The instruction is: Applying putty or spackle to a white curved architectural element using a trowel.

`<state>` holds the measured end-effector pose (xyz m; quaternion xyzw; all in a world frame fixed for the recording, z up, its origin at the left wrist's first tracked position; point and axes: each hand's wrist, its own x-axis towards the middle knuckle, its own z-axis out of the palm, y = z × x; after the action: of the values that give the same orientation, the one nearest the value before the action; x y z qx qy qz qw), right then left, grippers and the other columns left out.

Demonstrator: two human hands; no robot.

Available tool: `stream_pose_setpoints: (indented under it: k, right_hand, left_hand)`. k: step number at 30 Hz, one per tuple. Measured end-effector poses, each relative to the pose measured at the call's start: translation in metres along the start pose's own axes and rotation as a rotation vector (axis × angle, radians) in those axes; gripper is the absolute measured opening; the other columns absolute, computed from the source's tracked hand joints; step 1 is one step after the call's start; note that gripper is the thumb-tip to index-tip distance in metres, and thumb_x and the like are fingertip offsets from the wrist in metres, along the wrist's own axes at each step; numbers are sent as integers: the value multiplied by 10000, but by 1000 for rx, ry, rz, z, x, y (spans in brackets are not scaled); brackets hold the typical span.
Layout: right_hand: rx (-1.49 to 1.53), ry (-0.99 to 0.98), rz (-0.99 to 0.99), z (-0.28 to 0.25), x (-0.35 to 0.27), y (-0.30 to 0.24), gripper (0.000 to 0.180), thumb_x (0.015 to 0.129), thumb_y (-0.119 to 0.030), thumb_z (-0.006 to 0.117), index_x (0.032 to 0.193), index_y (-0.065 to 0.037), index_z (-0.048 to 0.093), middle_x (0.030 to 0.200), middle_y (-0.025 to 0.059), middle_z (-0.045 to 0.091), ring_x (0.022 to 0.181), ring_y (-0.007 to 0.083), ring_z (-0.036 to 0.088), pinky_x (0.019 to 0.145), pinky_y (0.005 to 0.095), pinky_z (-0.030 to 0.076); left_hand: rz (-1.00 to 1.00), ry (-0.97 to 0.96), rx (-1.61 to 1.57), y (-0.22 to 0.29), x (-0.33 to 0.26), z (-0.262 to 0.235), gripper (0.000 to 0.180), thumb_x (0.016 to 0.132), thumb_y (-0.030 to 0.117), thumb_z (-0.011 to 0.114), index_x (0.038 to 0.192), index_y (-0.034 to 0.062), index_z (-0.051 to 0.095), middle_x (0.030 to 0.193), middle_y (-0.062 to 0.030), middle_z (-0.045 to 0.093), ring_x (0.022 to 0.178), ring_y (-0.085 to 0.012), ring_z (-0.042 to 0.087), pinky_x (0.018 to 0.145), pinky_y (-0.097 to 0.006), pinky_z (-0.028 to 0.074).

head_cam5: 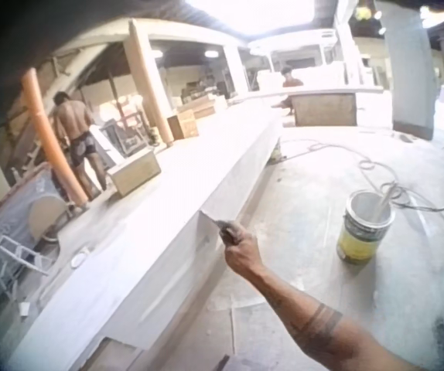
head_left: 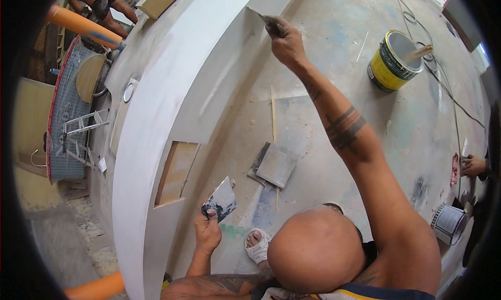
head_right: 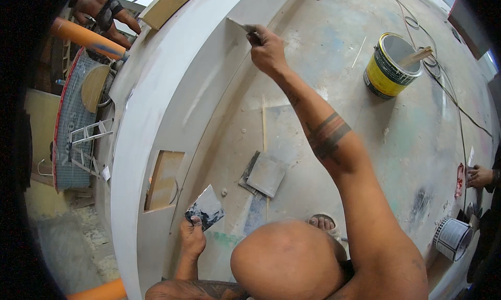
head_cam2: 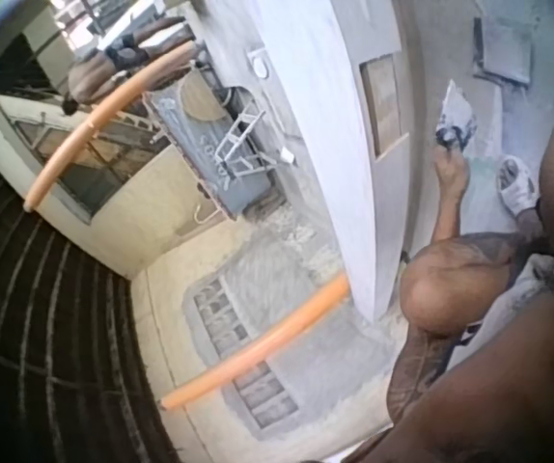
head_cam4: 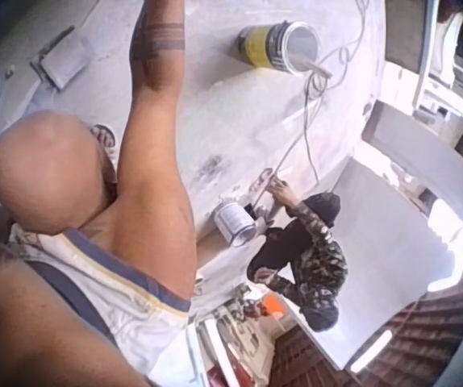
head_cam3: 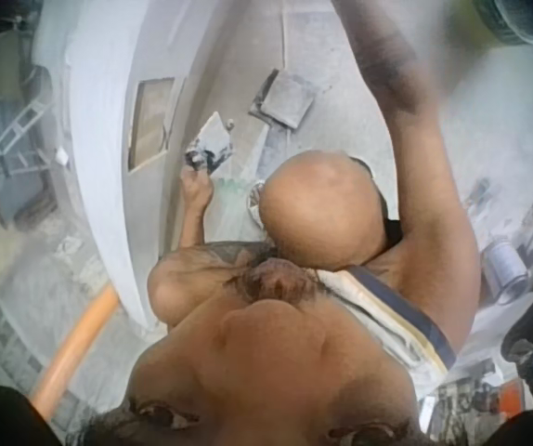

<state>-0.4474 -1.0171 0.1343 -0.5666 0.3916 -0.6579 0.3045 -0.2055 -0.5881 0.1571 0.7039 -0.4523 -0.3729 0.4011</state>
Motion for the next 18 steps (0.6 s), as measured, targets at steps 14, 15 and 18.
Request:
stream_pose_setpoints:
  k: [14,15,18]
  right_hand:
    - [-62,-43,-147,51,-115,-77,341,905,78,597,1220,-44,641,1122,168,681,1037,308,679,878,345,524]
    - [-63,-56,-144,55,-123,-81,341,905,78,597,1220,-44,641,1122,168,681,1037,308,679,878,345,524]
    - [-47,-35,-190,68,-143,-92,496,779,149,533,1222,-51,632,1176,183,659,1106,391,627,947,425,513]
  left_hand:
    - [-2,-31,64,-9,-8,-21,481,1074,378,478,1268,-51,575,1117,-90,673,1023,-154,603,937,-315,471]
    - [14,-13,68,-10,-8,-21,452,1069,381,495,1189,-41,604,1024,-48,678,928,-124,592,858,-303,490]
    - [82,-3,28,-16,-9,-21,441,1071,370,496,1203,-39,596,1005,-37,670,894,-112,572,821,-296,483]
